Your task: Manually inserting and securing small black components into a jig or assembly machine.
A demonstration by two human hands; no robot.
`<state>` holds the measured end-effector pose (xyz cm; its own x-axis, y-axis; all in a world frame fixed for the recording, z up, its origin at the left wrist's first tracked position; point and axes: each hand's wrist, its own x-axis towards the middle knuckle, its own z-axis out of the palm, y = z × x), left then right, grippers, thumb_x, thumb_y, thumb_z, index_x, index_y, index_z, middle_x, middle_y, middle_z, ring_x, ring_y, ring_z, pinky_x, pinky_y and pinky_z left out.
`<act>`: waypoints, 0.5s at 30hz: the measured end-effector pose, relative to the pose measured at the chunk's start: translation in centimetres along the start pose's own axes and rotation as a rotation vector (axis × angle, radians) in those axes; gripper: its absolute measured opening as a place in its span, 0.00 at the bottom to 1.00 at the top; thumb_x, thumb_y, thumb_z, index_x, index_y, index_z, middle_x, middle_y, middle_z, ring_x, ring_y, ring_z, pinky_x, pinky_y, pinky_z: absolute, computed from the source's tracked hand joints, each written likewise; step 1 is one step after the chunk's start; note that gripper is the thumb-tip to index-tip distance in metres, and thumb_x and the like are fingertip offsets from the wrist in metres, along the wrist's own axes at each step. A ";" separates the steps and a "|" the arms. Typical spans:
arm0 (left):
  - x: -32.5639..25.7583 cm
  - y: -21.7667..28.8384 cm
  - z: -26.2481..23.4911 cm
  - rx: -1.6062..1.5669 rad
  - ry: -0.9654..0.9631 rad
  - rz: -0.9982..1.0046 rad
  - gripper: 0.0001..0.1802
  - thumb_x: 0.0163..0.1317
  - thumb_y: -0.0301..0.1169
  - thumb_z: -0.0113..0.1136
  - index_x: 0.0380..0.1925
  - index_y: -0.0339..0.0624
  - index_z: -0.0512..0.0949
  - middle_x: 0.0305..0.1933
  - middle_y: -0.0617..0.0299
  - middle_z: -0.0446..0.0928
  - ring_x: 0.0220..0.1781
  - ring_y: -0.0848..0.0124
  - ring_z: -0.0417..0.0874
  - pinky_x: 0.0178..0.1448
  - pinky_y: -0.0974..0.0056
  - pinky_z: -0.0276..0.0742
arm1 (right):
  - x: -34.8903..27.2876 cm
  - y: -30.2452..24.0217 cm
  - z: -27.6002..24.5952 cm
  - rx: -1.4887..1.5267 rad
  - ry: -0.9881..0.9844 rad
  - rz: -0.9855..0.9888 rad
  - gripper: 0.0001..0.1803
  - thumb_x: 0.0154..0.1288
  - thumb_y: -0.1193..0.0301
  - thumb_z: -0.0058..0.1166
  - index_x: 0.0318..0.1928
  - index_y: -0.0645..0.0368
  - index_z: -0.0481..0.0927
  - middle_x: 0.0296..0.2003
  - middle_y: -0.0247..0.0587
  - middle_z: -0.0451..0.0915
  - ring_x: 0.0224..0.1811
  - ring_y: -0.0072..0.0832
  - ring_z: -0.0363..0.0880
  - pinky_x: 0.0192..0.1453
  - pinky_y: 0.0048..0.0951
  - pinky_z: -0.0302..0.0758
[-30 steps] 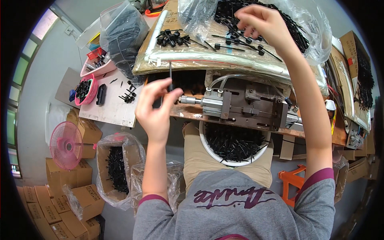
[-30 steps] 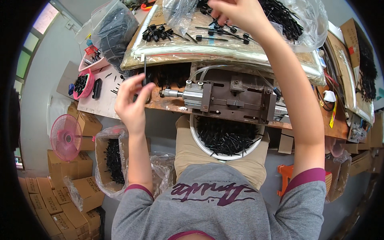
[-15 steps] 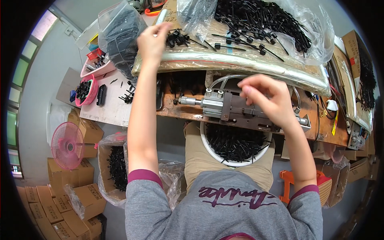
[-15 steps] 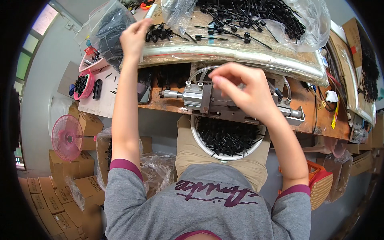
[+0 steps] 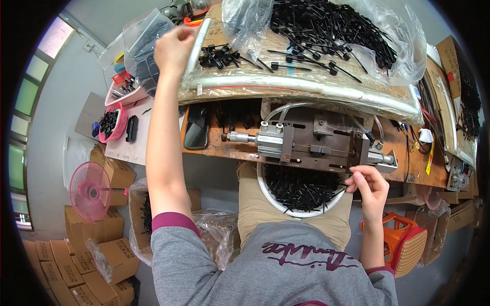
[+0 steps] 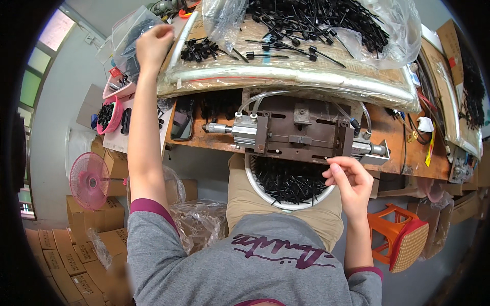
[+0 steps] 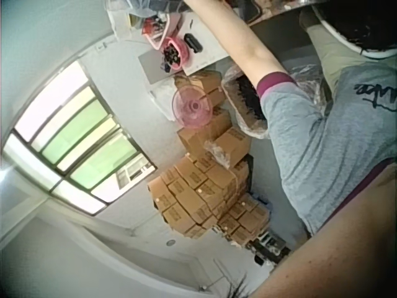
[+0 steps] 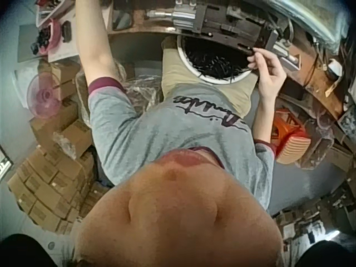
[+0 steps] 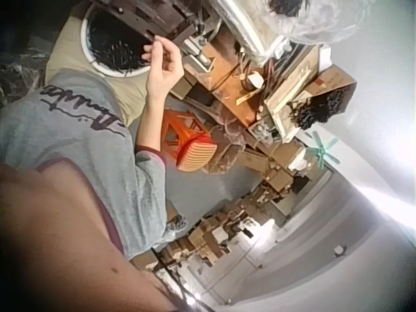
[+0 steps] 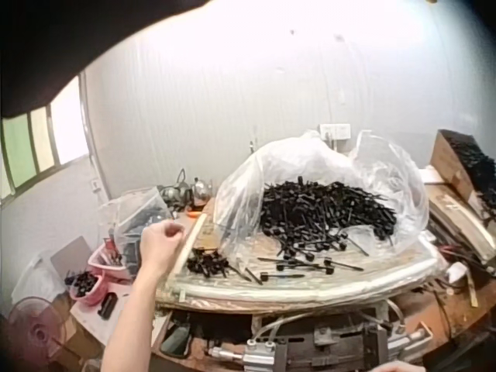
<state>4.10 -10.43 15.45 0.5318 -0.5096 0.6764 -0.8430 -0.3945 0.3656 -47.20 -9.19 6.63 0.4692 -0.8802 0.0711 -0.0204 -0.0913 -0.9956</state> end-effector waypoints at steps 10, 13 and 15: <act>11.6 -1.3 -12.5 0.009 0.632 0.105 0.19 0.70 0.28 0.58 0.60 0.41 0.78 0.49 0.52 0.87 0.55 0.65 0.86 0.57 0.64 0.79 | -2.3 0.1 2.3 -0.127 -0.053 -0.091 0.07 0.71 0.79 0.55 0.45 0.69 0.83 0.32 0.41 0.85 0.30 0.21 0.83 0.34 0.19 0.79; 10.1 3.5 -12.0 -0.282 0.552 0.262 0.20 0.71 0.27 0.56 0.62 0.42 0.76 0.49 0.52 0.86 0.54 0.66 0.86 0.59 0.64 0.79 | -2.7 -0.1 2.1 -0.141 -0.077 -0.109 0.07 0.70 0.80 0.55 0.45 0.70 0.83 0.34 0.42 0.85 0.32 0.23 0.85 0.36 0.21 0.81; 6.3 8.9 -10.1 -0.422 0.338 0.335 0.18 0.71 0.28 0.57 0.60 0.41 0.77 0.46 0.53 0.87 0.49 0.68 0.86 0.56 0.65 0.80 | -2.6 -0.6 2.2 -0.125 -0.067 -0.115 0.06 0.68 0.80 0.57 0.43 0.69 0.84 0.33 0.42 0.86 0.32 0.22 0.85 0.35 0.21 0.80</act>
<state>-0.86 -9.46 29.41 0.2374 -0.2559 0.9371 -0.9550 0.1152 0.2734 -46.45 -5.85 6.92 0.5324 -0.8280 0.1759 -0.0706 -0.2505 -0.9655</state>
